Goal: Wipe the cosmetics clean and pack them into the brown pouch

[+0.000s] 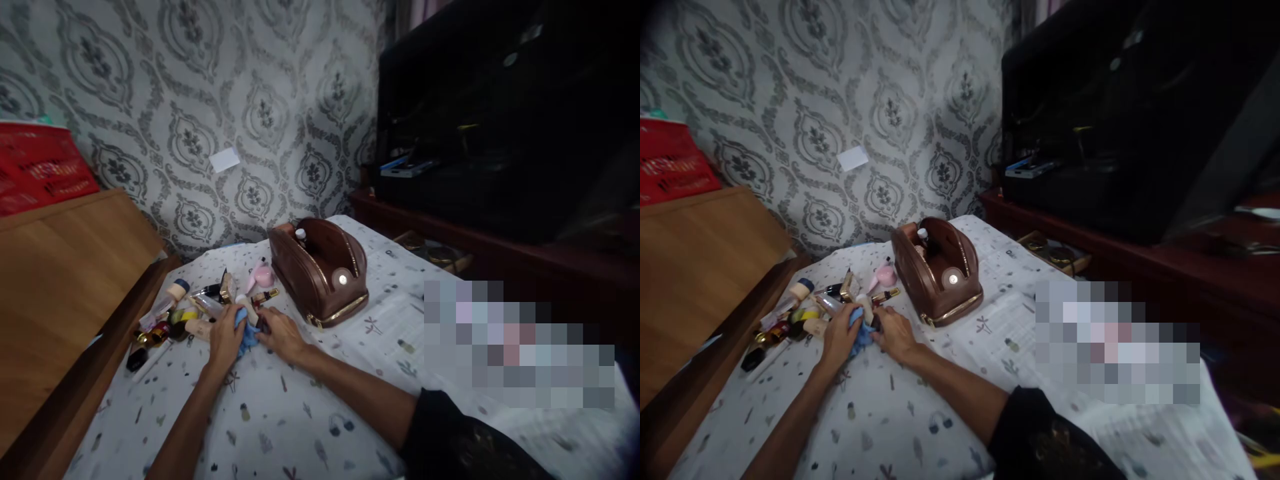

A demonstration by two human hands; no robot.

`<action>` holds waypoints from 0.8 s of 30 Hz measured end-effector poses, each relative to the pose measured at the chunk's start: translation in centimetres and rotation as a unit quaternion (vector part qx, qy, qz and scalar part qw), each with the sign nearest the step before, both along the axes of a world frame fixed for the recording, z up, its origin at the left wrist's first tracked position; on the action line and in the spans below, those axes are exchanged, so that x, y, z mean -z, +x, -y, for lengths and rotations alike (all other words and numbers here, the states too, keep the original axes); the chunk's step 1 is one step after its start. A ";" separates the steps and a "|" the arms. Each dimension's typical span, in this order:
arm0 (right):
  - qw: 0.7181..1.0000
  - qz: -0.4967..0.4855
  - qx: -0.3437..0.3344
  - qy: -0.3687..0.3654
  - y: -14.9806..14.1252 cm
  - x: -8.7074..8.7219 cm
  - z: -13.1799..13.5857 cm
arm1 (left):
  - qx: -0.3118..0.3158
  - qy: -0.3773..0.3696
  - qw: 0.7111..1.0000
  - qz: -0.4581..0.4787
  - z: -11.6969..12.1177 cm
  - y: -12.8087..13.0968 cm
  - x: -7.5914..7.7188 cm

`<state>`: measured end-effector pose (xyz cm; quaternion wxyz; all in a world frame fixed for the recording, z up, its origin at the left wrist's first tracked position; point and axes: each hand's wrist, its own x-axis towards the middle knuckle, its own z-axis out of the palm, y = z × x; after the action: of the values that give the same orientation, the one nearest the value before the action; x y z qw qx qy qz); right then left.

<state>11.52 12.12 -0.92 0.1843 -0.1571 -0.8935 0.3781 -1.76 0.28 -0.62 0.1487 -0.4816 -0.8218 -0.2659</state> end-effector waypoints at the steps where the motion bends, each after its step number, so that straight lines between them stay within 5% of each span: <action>1: 1.000 0.005 -0.006 0.000 0.1 -0.1 0.0 | 0.002 0.001 1.000 -0.001 0.0 0.0 0.0; 13: 1.000 -0.011 -0.005 -0.024 0.5 -0.3 -0.4 | 0.004 0.010 1.000 -0.007 -0.6 1.1 -0.4; 24: 0.999 0.006 -0.030 0.041 0.8 -0.3 0.0 | -0.001 0.063 0.994 0.092 0.1 1.5 -0.3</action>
<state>12.27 12.15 -0.61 0.1738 -0.1246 -0.9137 0.3456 -0.23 0.17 -0.28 0.1028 -0.4441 -0.8138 -0.3604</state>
